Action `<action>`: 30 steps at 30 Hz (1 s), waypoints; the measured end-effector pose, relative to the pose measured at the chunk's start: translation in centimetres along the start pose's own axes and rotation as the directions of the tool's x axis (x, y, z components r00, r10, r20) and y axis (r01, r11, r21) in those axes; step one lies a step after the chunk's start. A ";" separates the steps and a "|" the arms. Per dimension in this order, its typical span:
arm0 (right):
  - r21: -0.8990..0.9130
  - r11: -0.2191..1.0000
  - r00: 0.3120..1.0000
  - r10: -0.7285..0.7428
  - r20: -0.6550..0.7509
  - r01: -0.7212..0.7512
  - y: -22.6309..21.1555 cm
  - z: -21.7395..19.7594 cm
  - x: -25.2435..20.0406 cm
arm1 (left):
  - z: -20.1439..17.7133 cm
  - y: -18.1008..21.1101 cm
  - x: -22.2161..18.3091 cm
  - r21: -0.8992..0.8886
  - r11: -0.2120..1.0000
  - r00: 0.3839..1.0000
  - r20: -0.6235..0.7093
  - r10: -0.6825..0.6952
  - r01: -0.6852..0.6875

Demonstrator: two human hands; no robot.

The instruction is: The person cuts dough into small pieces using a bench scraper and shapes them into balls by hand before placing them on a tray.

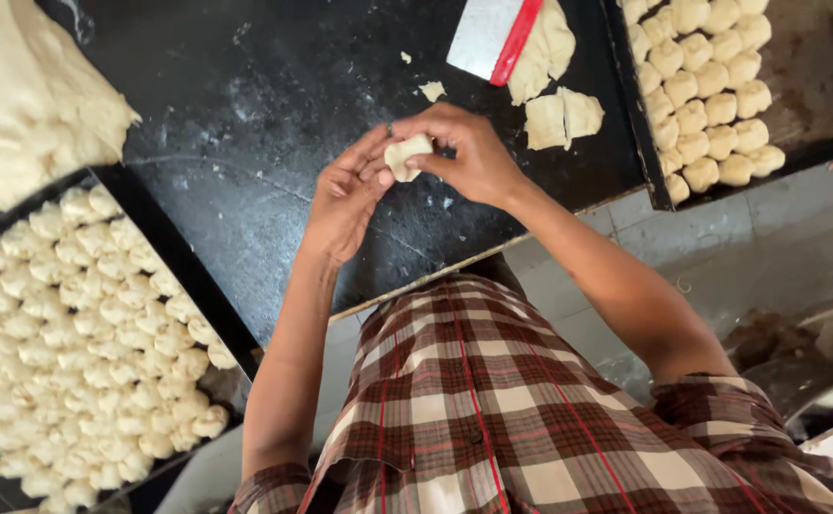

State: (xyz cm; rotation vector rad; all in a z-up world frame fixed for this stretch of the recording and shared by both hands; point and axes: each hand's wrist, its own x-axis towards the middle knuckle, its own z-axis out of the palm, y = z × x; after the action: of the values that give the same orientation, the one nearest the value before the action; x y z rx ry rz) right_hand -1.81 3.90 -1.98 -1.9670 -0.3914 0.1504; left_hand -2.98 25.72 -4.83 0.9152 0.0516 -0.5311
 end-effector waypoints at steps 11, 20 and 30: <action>-0.697 0.539 0.827 -0.546 0.138 0.473 -0.7 -0.1 -3.0 | 2.1 0.8 1.0 0.005 0.998 0.995 -0.065 -0.070 0.070; 0.628 0.705 0.924 0.378 0.058 -0.329 -1.4 -1.1 -3.1 | 3.0 2.1 -0.3 0.401 0.895 0.971 0.205 0.120 -0.196; 0.090 0.996 0.980 0.034 -0.196 -0.017 4.3 -2.4 2.1 | 2.4 -1.8 2.0 0.445 0.889 0.955 -0.200 0.220 -0.112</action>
State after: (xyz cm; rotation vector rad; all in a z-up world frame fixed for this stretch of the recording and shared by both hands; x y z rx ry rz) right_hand 1.73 0.97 -4.76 -1.8806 -0.2261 -0.0113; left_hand -2.56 22.14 -5.21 1.4042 0.0810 -0.2646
